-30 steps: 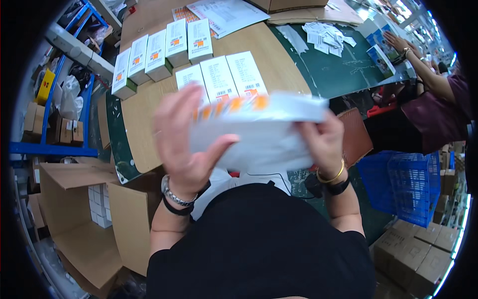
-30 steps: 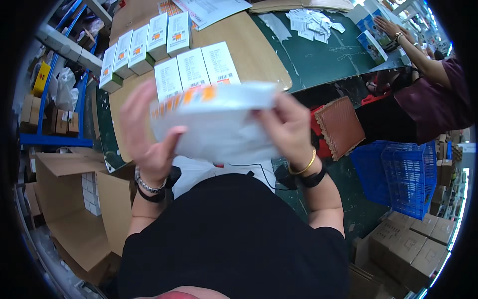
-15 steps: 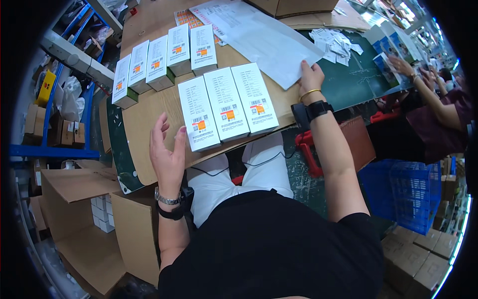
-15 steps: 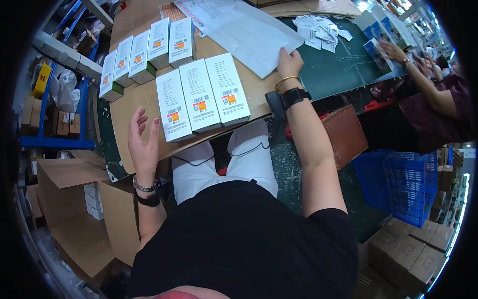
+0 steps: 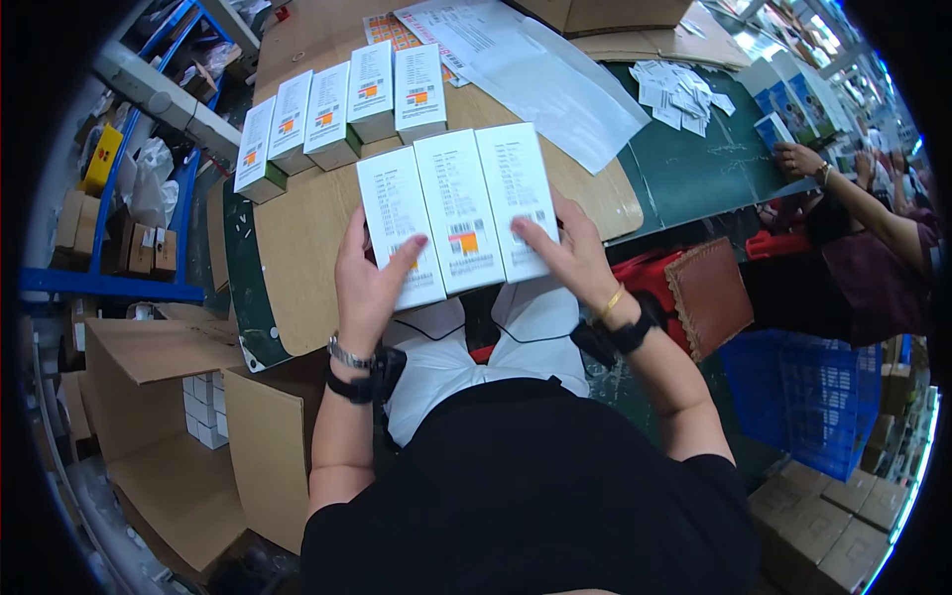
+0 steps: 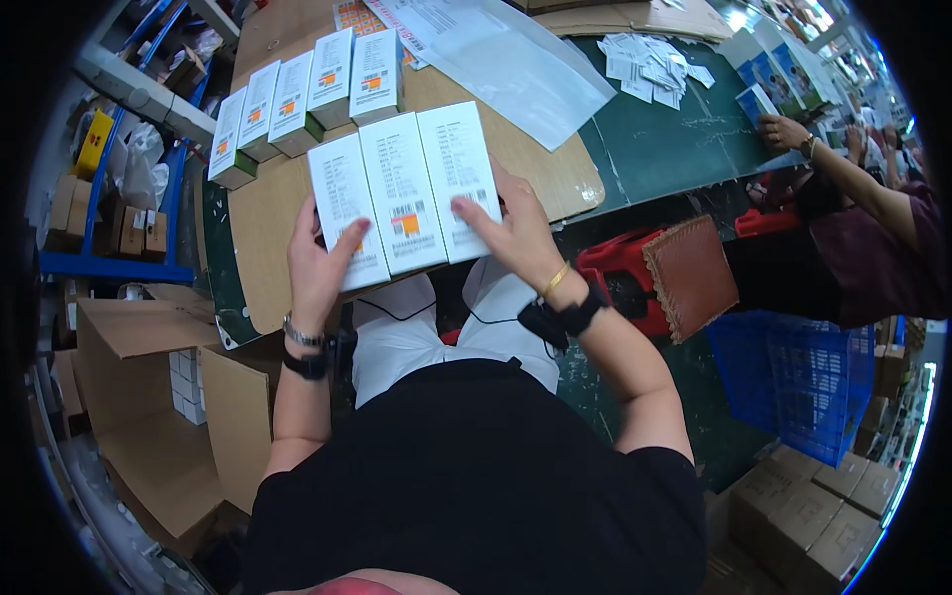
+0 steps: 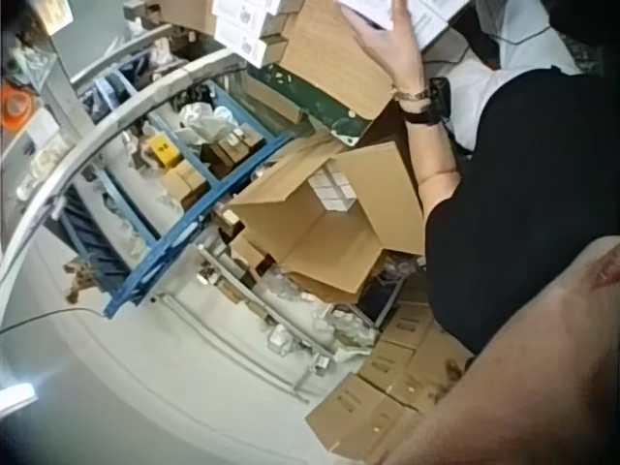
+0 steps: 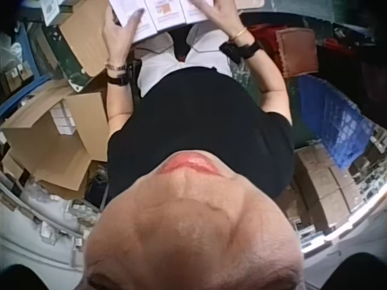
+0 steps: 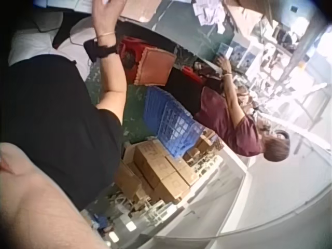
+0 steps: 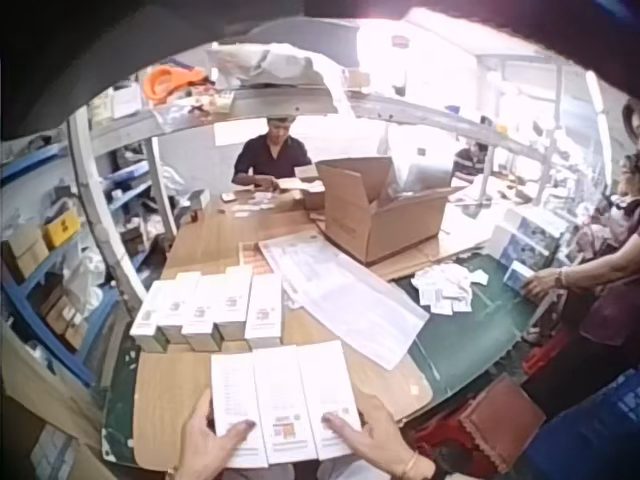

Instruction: Apply adhesive labels to small product boxes and pack them into a larger shipping carton.

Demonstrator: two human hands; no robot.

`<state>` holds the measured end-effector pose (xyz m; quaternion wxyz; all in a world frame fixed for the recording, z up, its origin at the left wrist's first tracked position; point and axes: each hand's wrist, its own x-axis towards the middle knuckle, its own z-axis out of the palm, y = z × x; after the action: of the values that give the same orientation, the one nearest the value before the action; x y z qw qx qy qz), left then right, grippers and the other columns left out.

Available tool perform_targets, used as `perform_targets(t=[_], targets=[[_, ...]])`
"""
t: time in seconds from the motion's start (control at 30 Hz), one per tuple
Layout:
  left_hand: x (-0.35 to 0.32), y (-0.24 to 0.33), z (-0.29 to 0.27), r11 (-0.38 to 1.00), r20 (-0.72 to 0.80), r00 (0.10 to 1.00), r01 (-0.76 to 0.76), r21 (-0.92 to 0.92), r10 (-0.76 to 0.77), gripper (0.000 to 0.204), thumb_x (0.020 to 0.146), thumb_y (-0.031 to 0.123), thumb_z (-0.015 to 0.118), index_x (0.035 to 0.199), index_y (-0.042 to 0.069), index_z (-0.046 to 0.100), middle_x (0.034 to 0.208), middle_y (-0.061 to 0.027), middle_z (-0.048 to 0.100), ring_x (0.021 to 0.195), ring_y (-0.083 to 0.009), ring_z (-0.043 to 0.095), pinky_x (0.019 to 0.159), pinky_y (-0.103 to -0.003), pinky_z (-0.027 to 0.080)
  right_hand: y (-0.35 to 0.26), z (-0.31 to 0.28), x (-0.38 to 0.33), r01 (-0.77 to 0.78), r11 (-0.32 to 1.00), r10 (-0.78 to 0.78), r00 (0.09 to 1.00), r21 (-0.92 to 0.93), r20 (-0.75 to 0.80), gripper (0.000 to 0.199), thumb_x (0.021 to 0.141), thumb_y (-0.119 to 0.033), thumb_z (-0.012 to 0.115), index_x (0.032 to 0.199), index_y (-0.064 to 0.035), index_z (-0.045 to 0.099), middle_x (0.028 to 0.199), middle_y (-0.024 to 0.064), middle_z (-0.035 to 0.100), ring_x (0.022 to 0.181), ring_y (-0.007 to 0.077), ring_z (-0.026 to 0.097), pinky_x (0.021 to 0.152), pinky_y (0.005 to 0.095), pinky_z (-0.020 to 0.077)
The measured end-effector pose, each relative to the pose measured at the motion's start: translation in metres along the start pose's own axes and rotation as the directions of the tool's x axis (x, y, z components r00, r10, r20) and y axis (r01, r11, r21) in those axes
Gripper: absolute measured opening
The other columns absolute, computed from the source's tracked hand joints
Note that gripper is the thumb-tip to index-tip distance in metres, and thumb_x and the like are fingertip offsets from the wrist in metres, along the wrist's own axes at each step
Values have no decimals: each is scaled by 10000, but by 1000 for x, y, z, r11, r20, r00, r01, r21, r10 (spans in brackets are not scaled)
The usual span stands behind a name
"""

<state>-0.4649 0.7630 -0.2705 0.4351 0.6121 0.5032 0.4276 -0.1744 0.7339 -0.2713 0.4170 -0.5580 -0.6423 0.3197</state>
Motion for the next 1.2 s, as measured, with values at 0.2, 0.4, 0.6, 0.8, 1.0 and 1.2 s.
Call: perform_targets(t=[0.2,0.4,0.6,0.8,1.0,1.2], targets=[[-36,26,-12,952,-264,917,-305,17,299,933,882,111,930,1657,69,413,1554,-165,587,1322,-257,663,1065,-414,599,-1,7,-19,294,950,-271,944,109,-189,861,920,-135,885,1636,-15,423,1524,159,585,1394,274,597,1122,413,536],[-15,53,-40,944,-59,955,-276,182,291,1053,796,201,994,1676,121,421,1573,-170,552,1405,-295,603,1106,-457,584,-12,-5,-3,291,957,-291,955,-12,-51,1117,847,-185,966,1719,-56,279,1607,163,489,1484,292,525,1187,444,502],[-4,89,-55,630,150,839,-500,594,523,1072,744,406,1009,1638,115,495,1528,-218,568,1407,-389,591,1122,-489,548,-41,-30,12,375,927,-376,926,-20,-28,1197,806,-297,1004,1729,-61,279,1635,180,468,1536,330,473,1234,459,451],[-3,99,-43,507,181,886,-401,763,427,1001,740,569,947,1562,118,599,1470,-216,594,1301,-426,621,1068,-501,545,-62,-38,25,522,835,-511,853,-172,105,1135,796,-355,996,1708,-87,375,1626,185,486,1490,363,507,1226,455,443],[3,108,-42,498,206,861,-446,744,465,928,748,578,933,1518,148,647,1409,-182,637,1259,-407,631,1049,-499,547,-64,-43,35,489,864,-469,868,-119,161,1059,794,-345,993,1673,-94,458,1564,174,554,1402,362,576,1189,454,465],[26,128,-47,478,374,830,-547,687,414,794,780,465,937,1454,135,674,1337,-160,679,1236,-404,639,1041,-494,541,-72,-60,42,595,769,-566,804,-233,184,953,809,-322,973,1624,-104,530,1417,178,664,1327,366,622,1139,460,500]])
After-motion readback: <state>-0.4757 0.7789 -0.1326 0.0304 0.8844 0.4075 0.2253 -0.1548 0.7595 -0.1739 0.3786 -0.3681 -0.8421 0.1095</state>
